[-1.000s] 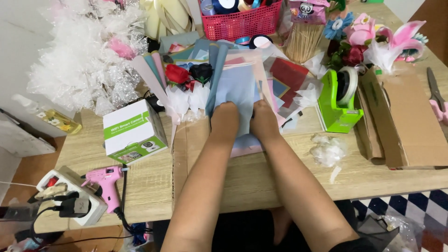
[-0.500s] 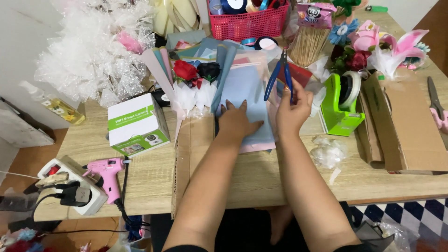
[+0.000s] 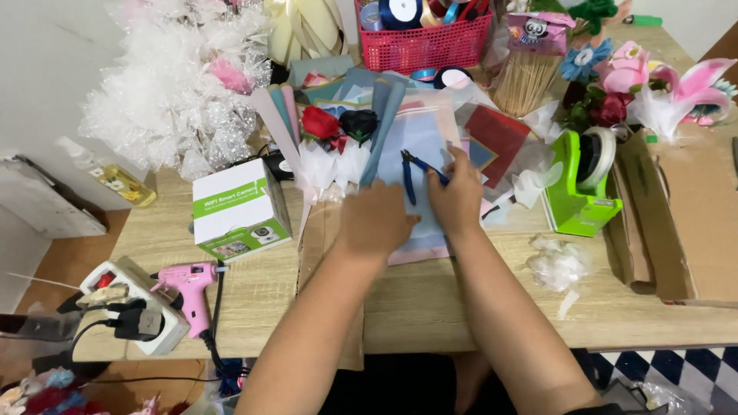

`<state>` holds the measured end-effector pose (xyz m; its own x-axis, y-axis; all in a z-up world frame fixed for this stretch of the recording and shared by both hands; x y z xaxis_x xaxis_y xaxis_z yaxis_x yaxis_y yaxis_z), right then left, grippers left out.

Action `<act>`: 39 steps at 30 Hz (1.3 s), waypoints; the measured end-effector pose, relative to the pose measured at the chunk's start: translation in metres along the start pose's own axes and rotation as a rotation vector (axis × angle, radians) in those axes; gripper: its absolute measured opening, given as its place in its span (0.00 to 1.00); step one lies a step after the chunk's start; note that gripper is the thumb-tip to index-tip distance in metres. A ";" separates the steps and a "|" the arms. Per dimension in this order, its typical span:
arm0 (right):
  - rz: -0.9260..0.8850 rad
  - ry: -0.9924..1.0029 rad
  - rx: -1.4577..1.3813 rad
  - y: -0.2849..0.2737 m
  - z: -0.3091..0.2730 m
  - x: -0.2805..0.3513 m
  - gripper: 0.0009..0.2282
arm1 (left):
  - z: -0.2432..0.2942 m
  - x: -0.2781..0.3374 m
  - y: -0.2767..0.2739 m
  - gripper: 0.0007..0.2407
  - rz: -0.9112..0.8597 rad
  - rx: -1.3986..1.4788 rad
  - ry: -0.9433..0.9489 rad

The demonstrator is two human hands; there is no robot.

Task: The person wraps a bouquet of artificial red and black roses with layers of pastel-colored tissue paper. They secure the wrapping around the stems using a stapler and clear tape, adjusting the paper folds throughout the process.

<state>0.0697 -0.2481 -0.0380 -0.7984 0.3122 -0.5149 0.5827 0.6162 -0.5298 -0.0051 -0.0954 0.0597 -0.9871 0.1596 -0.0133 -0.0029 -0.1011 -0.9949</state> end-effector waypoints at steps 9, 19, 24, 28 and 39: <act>-0.784 -0.089 0.474 -0.004 -0.064 0.028 0.33 | -0.087 0.015 -0.019 0.49 0.124 0.259 -0.636; -0.513 -0.299 0.046 -0.014 -0.063 0.038 0.29 | -0.073 0.030 -0.022 0.61 0.019 0.223 -0.668; -0.477 -0.403 -0.561 -0.008 -0.072 0.054 0.17 | -0.077 0.020 0.010 0.69 -0.087 0.308 -0.622; -0.549 -0.239 -0.598 -0.005 -0.082 0.063 0.20 | -0.072 0.006 0.053 0.60 0.260 0.040 -0.745; -0.207 -0.063 -1.033 -0.029 -0.066 0.041 0.14 | 0.001 0.053 -0.038 0.53 0.406 0.008 -0.371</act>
<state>0.0102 -0.2055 0.0001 -0.8408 0.1107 -0.5300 0.0000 0.9789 0.2044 -0.0577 -0.0844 0.0970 -0.8992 -0.2508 -0.3585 0.3904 -0.0899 -0.9162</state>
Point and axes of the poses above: each hand's wrist, its own x-axis away from the middle knuckle, its own y-axis out of the palm, z = x × y, the point moved 3 cm from there along -x, towards the middle knuckle, and after that the axes turned 2 degrees about z, right-handed, at the moved point
